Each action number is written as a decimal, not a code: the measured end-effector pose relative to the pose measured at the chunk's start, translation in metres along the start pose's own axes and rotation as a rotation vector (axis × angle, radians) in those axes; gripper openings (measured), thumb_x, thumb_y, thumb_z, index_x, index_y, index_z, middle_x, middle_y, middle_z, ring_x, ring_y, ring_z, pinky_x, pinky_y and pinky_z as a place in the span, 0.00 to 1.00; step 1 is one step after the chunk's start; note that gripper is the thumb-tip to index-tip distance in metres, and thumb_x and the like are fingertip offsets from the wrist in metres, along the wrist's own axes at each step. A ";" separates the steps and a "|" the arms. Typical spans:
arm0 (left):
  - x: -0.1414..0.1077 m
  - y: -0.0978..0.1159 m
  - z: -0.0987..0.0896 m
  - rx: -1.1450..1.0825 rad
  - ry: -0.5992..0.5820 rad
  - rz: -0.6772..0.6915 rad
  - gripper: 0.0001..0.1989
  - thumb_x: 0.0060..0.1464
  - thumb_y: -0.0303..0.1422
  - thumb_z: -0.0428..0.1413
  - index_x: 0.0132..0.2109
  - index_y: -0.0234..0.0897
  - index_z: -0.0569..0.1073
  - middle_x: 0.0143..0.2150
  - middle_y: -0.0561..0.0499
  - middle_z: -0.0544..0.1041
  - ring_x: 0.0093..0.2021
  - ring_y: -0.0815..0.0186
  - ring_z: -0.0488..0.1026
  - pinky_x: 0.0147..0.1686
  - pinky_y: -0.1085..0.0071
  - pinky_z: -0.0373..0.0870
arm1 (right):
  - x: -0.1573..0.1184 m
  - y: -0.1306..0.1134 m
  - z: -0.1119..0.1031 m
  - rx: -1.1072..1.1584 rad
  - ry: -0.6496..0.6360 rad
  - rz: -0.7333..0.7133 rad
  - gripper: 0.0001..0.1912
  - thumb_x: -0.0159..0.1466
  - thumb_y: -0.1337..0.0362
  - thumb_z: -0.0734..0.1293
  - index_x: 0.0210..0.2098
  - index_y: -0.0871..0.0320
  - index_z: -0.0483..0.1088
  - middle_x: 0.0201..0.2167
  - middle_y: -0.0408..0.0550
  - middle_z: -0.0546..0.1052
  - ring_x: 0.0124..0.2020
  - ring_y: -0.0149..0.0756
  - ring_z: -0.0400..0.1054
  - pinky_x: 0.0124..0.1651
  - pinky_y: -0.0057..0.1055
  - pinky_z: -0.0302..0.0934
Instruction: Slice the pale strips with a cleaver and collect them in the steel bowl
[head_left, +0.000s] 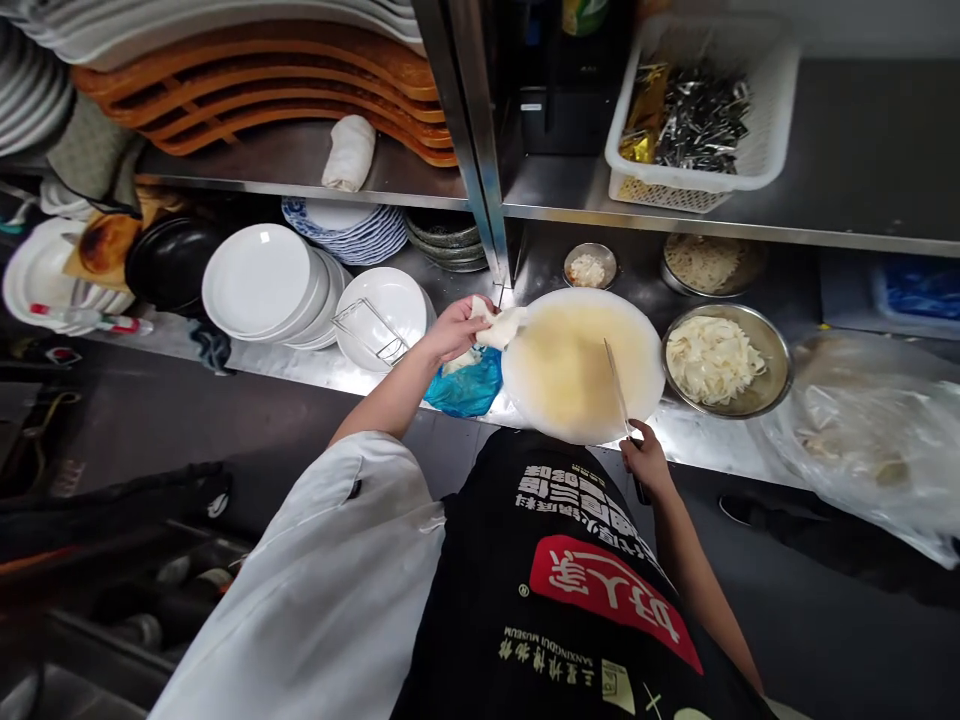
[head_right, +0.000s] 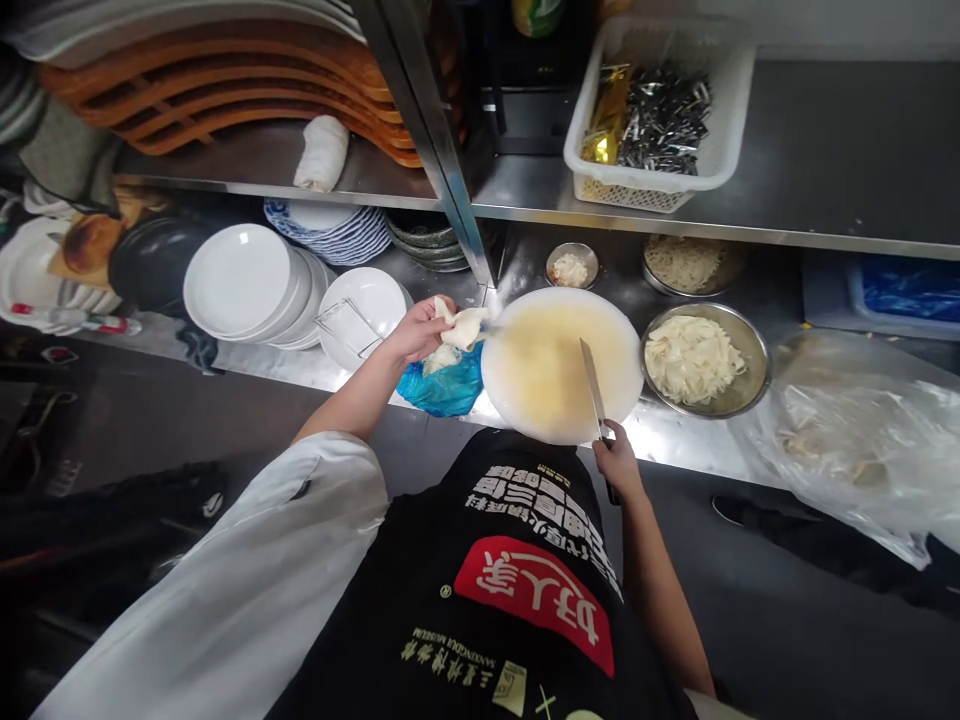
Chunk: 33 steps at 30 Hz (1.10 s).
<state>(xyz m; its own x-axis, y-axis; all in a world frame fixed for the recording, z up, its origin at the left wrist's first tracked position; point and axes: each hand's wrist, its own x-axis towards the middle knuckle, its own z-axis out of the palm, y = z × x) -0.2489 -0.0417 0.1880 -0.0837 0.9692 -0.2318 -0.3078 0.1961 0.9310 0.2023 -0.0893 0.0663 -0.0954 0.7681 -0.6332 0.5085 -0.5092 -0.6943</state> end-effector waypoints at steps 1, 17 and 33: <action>0.007 -0.001 0.013 0.018 -0.036 -0.029 0.21 0.43 0.38 0.72 0.39 0.34 0.73 0.34 0.51 0.77 0.36 0.64 0.78 0.38 0.70 0.76 | -0.001 0.000 0.000 0.023 0.002 0.003 0.40 0.54 0.51 0.69 0.63 0.59 0.60 0.18 0.33 0.67 0.16 0.31 0.60 0.21 0.28 0.58; 0.150 -0.178 0.166 0.770 -0.182 -0.120 0.09 0.47 0.26 0.62 0.39 0.35 0.76 0.39 0.46 0.79 0.45 0.57 0.75 0.46 0.65 0.71 | -0.033 0.011 -0.030 0.000 -0.016 0.025 0.23 0.60 0.51 0.64 0.50 0.57 0.69 0.19 0.38 0.68 0.18 0.33 0.63 0.23 0.29 0.59; 0.041 -0.227 0.112 1.155 -0.159 0.139 0.23 0.58 0.30 0.57 0.60 0.35 0.71 0.58 0.42 0.70 0.58 0.55 0.69 0.61 0.61 0.65 | 0.014 -0.013 -0.081 -0.782 -0.049 -0.323 0.24 0.70 0.56 0.58 0.63 0.54 0.69 0.42 0.53 0.81 0.41 0.45 0.74 0.40 0.32 0.60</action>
<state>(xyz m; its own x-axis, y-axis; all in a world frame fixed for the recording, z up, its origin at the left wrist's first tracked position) -0.0761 -0.0296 -0.0013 0.0951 0.9846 -0.1466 0.7445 0.0274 0.6670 0.2642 -0.0405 0.0945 -0.3658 0.8029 -0.4706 0.8935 0.1614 -0.4191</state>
